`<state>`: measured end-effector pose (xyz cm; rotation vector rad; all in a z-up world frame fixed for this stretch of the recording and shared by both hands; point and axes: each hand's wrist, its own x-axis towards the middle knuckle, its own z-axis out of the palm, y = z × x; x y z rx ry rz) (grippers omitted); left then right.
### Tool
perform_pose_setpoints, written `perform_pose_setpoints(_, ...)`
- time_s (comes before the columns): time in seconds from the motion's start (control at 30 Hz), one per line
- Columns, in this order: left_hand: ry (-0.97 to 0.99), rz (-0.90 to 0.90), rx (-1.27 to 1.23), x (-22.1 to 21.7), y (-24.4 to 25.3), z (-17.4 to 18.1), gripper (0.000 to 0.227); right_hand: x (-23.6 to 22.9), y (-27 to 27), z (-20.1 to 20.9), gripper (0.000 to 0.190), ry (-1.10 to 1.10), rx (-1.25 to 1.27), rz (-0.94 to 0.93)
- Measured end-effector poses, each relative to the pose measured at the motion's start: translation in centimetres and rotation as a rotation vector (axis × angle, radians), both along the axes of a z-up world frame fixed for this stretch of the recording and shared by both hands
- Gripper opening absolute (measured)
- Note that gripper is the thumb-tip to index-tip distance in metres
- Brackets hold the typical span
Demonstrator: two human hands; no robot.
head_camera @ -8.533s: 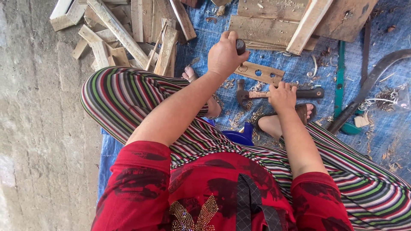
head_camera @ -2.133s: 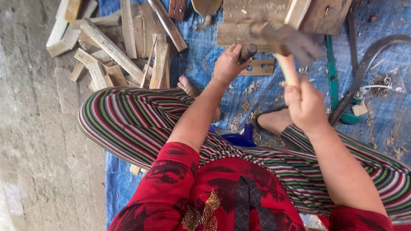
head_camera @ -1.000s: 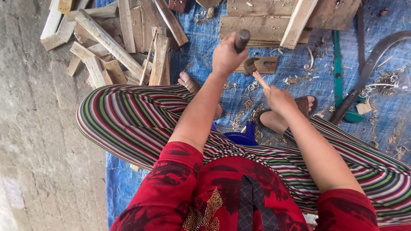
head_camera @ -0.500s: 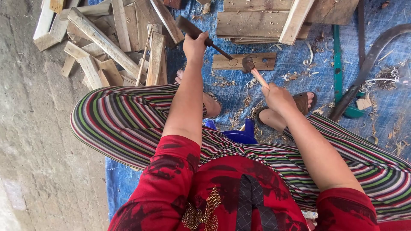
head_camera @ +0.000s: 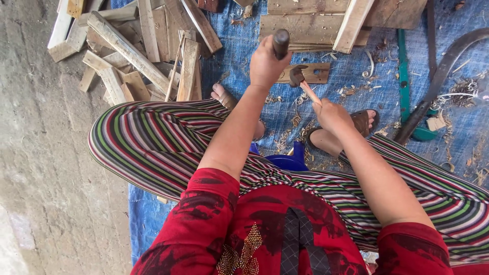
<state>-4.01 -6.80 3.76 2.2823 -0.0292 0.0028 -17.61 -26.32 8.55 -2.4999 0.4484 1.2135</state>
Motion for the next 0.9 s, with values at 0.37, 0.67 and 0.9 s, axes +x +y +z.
perform_pose_setpoints(0.37, -0.075, -0.071, 0.059, -0.5, -0.6, -0.2, 0.04, -0.4, -0.3, -0.2, 0.047, -0.058, 0.033, 0.0)
perform_pose_setpoints(0.67, -0.08, -0.143, 0.121, -0.6, -0.8, -0.8, 0.042, -0.3, -0.2, -0.1, 0.048, -0.044, 0.029, -0.015)
perform_pose_setpoints(0.9, -0.105, -0.233, 0.084, -1.0, -0.4, -0.6, 0.046, -0.8, -1.3, -0.1, 0.038, -0.034, 0.229, -0.236)
